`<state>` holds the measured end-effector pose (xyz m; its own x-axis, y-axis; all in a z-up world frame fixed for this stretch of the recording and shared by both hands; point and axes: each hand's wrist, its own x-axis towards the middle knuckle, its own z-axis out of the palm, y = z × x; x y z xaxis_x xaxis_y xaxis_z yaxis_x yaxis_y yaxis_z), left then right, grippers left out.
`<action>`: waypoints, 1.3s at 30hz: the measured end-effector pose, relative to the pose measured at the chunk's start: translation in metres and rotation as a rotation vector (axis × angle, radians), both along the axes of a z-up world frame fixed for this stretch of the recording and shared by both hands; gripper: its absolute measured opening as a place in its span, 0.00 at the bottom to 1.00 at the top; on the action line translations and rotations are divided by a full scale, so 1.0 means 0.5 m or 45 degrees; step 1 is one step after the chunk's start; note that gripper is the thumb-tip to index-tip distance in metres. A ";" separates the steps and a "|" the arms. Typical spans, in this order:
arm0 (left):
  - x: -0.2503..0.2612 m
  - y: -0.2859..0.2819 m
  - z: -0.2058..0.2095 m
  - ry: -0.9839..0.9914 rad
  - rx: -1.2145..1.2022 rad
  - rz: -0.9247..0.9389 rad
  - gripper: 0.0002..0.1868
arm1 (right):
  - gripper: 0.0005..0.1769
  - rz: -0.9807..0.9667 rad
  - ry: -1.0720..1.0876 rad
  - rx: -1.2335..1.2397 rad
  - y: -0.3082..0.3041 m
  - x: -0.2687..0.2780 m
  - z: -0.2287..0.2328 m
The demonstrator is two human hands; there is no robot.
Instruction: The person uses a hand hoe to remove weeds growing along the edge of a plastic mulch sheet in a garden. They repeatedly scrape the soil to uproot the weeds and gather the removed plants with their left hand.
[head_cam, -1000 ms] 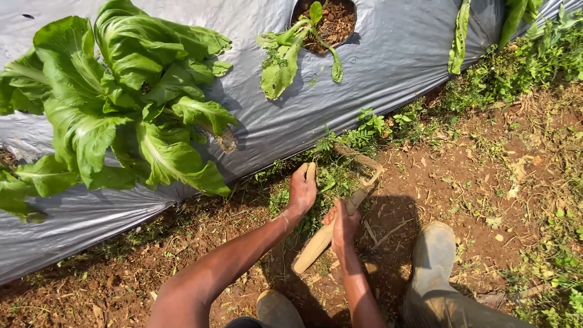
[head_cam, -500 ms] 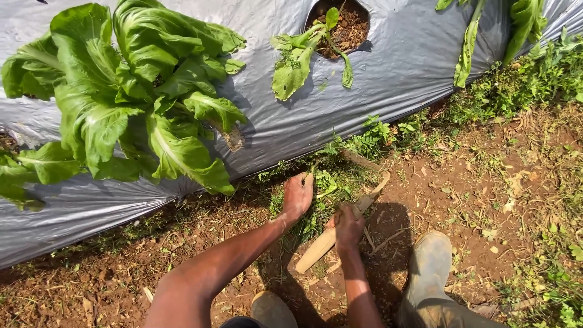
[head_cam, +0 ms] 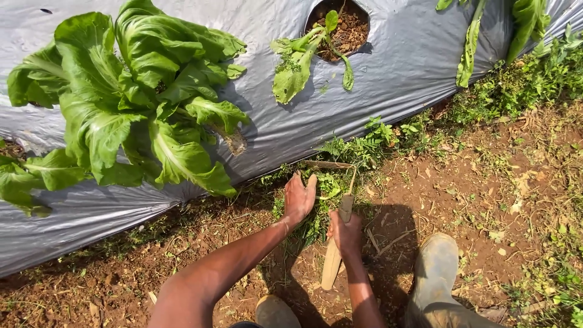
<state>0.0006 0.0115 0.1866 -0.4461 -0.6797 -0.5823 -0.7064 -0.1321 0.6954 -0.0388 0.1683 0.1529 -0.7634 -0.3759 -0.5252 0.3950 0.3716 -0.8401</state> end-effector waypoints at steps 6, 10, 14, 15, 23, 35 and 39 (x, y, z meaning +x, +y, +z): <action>-0.018 0.006 -0.031 -0.017 0.079 0.023 0.42 | 0.16 -0.339 0.011 -0.082 -0.016 -0.012 0.007; -0.015 -0.002 -0.100 0.035 0.033 0.059 0.38 | 0.13 -0.125 -0.031 0.053 -0.007 0.003 0.025; -0.029 -0.027 -0.179 0.102 -0.058 0.071 0.34 | 0.13 -0.232 -0.033 -0.054 -0.018 -0.014 -0.009; -0.021 -0.019 -0.197 0.116 -0.062 0.085 0.36 | 0.13 -0.329 -0.043 -0.099 -0.003 -0.013 -0.001; -0.043 0.014 -0.175 0.044 0.134 0.142 0.46 | 0.10 -0.346 0.001 -0.125 -0.008 -0.031 -0.021; -0.021 0.007 -0.116 0.227 0.036 0.229 0.34 | 0.09 -0.351 -0.054 -0.260 -0.011 -0.012 -0.007; -0.007 0.001 -0.135 0.246 0.035 0.204 0.28 | 0.09 -0.206 0.029 -0.113 -0.022 -0.018 0.032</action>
<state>-0.0031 0.0120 0.1189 -0.4388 -0.7358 -0.5159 -0.5291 -0.2525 0.8101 -0.0479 0.1574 0.1687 -0.8291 -0.2912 -0.4774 0.4243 0.2284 -0.8762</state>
